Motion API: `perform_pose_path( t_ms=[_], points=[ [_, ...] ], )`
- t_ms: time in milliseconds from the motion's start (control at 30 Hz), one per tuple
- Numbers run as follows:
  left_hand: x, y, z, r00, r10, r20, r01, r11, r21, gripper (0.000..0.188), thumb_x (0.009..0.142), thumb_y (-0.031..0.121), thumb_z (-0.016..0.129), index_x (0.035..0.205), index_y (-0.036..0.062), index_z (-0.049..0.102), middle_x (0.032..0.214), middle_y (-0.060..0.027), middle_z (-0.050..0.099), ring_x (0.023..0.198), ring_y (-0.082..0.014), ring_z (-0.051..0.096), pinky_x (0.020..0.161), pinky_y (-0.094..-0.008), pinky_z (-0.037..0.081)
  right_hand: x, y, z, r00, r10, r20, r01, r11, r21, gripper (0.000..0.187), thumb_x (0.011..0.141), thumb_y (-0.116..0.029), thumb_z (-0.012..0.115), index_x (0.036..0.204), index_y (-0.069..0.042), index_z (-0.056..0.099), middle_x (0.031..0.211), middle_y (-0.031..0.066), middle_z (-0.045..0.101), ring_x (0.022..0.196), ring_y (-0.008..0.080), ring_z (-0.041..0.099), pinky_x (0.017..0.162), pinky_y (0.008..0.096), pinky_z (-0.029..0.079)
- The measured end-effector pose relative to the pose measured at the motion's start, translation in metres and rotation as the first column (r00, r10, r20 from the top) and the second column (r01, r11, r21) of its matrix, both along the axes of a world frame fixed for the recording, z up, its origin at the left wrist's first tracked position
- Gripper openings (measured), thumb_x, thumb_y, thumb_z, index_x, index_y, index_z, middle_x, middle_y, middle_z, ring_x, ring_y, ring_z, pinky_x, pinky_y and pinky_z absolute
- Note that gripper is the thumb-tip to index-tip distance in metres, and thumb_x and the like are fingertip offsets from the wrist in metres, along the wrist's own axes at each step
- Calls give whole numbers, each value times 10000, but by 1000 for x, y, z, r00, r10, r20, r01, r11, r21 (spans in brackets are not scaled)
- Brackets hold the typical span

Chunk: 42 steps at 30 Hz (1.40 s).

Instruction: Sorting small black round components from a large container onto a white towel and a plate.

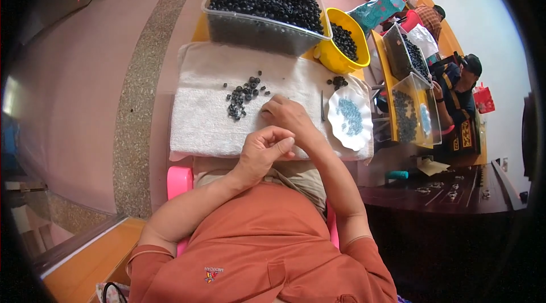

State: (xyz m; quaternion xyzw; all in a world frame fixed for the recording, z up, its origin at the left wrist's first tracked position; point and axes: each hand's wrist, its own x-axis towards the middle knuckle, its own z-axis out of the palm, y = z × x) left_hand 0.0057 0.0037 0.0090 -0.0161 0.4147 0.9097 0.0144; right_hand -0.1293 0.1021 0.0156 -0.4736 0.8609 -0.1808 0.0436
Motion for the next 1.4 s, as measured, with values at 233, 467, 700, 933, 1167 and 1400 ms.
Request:
perform_pose_path(
  t_ms=[233, 467, 700, 933, 1167, 1400],
  points=[
    [0, -1, -2, 998, 33, 58, -36, 998, 45, 132, 934, 104, 640, 1037, 22, 638, 840, -32, 638, 757, -109, 646, 728, -258, 570, 2, 16, 3, 964, -55, 261, 135, 944, -301, 151, 800, -43, 688, 947, -10, 686, 795, 97, 671, 706, 182, 644, 654, 284, 509],
    [-3, 0, -4, 992, 52, 114, -61, 995, 76, 131, 929, 124, 654, 1025, 37, 645, 828, -20, 639, 740, -113, 646, 699, -254, 556, 2, 36, -4, 808, -47, 587, 339, 852, -399, 131, 860, -31, 672, 978, 25, 677, 784, 42, 665, 724, 78, 589, 637, 238, 486],
    [-5, -3, -6, 986, 63, 151, -77, 994, 83, 125, 925, 130, 660, 1015, 44, 647, 828, -9, 644, 728, -112, 639, 697, -245, 534, 3, 41, -4, 812, 3, 584, 325, 828, -456, 95, 865, -35, 668, 942, 20, 671, 826, 20, 655, 755, 78, 580, 674, 234, 475],
    [-7, -5, -6, 984, 80, 162, -91, 994, 67, 124, 921, 129, 663, 1007, 42, 643, 844, -6, 642, 726, -101, 623, 709, -252, 543, 6, 44, 3, 600, 151, 786, 468, 730, -498, 77, 847, -13, 682, 901, 39, 664, 857, 41, 646, 768, 107, 612, 690, 241, 506],
    [-8, -6, 0, 986, 72, 151, -77, 996, 32, 136, 923, 131, 657, 1023, 43, 629, 873, -20, 658, 762, -92, 619, 723, -249, 542, 4, 55, 9, 373, 300, 878, 433, 780, -451, 115, 825, -42, 731, 873, 40, 666, 862, 96, 651, 744, 162, 636, 676, 274, 532],
    [-9, -8, -2, 996, 6, 90, -5, 1000, -2, 154, 926, 129, 653, 1035, 26, 615, 925, -57, 679, 820, -107, 642, 748, -259, 540, 7, 57, 18, 275, 307, 911, 394, 828, -398, 145, 838, -74, 734, 871, 49, 664, 870, 112, 656, 749, 176, 645, 667, 287, 540]
  ],
)
